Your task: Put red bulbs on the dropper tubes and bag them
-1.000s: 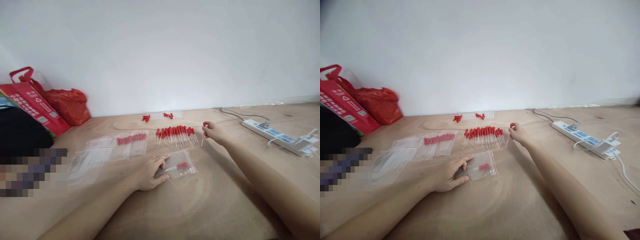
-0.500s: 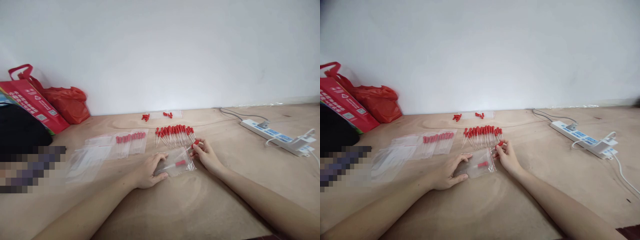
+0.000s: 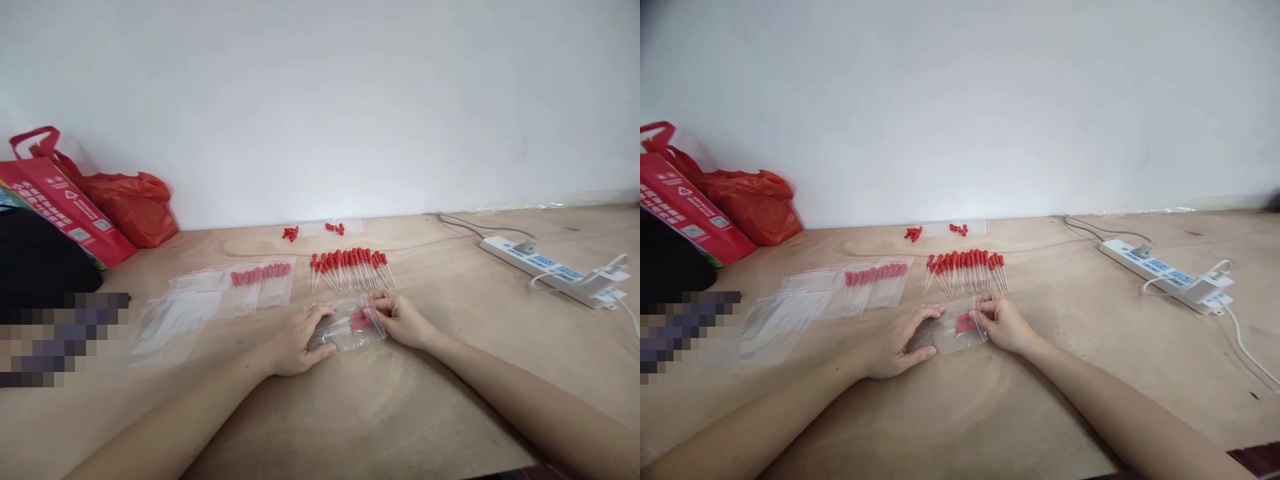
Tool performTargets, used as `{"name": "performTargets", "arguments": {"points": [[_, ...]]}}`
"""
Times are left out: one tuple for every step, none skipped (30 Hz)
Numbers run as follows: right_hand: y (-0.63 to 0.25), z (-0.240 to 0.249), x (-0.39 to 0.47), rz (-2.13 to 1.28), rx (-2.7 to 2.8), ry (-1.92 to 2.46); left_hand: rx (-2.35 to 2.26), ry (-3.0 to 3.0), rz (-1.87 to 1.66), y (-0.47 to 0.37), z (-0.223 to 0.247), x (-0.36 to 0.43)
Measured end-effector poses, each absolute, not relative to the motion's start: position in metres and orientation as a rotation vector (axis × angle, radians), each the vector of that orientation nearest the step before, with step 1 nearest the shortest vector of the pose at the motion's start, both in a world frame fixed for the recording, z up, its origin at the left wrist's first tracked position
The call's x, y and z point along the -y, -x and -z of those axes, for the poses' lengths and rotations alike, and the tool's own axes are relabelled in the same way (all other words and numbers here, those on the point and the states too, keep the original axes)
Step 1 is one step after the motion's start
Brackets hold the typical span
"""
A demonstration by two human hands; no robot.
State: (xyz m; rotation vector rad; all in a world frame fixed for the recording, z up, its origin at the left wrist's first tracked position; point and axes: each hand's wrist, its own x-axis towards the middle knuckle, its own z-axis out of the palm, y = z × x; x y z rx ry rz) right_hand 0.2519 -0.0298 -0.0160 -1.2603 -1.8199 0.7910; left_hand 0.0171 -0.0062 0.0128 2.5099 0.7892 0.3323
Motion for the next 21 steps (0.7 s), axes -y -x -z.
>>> {"name": "performTargets", "arguments": {"points": [[-0.252,0.015,0.030,-0.747,1.866,1.253,-0.779,-2.511,-0.335,-0.017,-0.013,0.006],[-0.252,0.015,0.029,-0.737,1.891,1.249,-0.766,-2.511,-0.339,-0.018,-0.013,0.006],[-0.254,0.014,0.026,-0.763,1.889,1.255,-0.756,-2.512,-0.347,-0.018,-0.014,0.006],[-0.257,0.015,0.022,-0.806,1.854,1.282,-0.748,-2.513,-0.353,-0.018,-0.014,0.006],[-0.262,0.015,0.016,-0.843,1.790,1.339,-0.742,-2.513,-0.356,-0.018,-0.013,0.006],[-0.268,0.014,0.008,-0.860,1.695,1.435,-0.738,-2.514,-0.357,-0.018,-0.013,0.005],[-0.275,0.014,-0.001,-0.826,1.580,1.553,-0.734,-2.515,-0.354,-0.018,-0.012,0.005],[-0.282,0.013,-0.012,-0.728,1.463,1.688,-0.733,-2.518,-0.350,-0.018,-0.011,0.004],[-0.290,0.012,-0.023,-0.610,1.355,1.829,-0.731,-2.522,-0.347,-0.017,-0.009,0.003],[-0.296,0.010,-0.034,-0.564,1.309,1.884,-0.728,-2.528,-0.348,-0.017,-0.008,0.002],[-0.302,0.009,-0.045,-0.538,1.276,1.926,-0.725,-2.534,-0.352,-0.016,-0.006,0.002],[-0.306,0.006,-0.056,-0.521,1.246,1.969,-0.720,-2.540,-0.357,-0.015,-0.004,0.001],[-0.308,0.004,-0.065,-0.518,1.227,2.002,-0.716,-2.545,-0.362,-0.015,-0.003,0.000],[-0.309,0.002,-0.073,-0.521,1.212,2.034,-0.712,-2.548,-0.366,-0.014,-0.002,0.000],[-0.309,0.000,-0.079,-0.531,1.199,2.062,-0.710,-2.550,-0.367,-0.013,-0.001,0.000],[-0.307,-0.002,-0.084,-0.548,1.189,2.084,-0.710,-2.550,-0.367,-0.013,-0.001,0.000],[-0.306,-0.003,-0.089,-0.570,1.177,2.099,-0.712,-2.549,-0.364,-0.013,-0.001,0.000],[-0.304,-0.004,-0.092,-0.596,1.163,2.108,-0.717,-2.547,-0.361,-0.012,-0.001,0.000],[-0.303,-0.004,-0.094,-0.625,1.144,2.110,-0.720,-2.543,-0.357,-0.012,-0.002,0.001],[-0.303,-0.005,-0.096,-0.657,1.121,2.103,-0.722,-2.541,-0.351,-0.012,-0.002,0.001],[-0.303,-0.004,-0.097,-0.691,1.096,2.084,-0.722,-2.539,-0.349,-0.012,-0.003,0.001]]}}
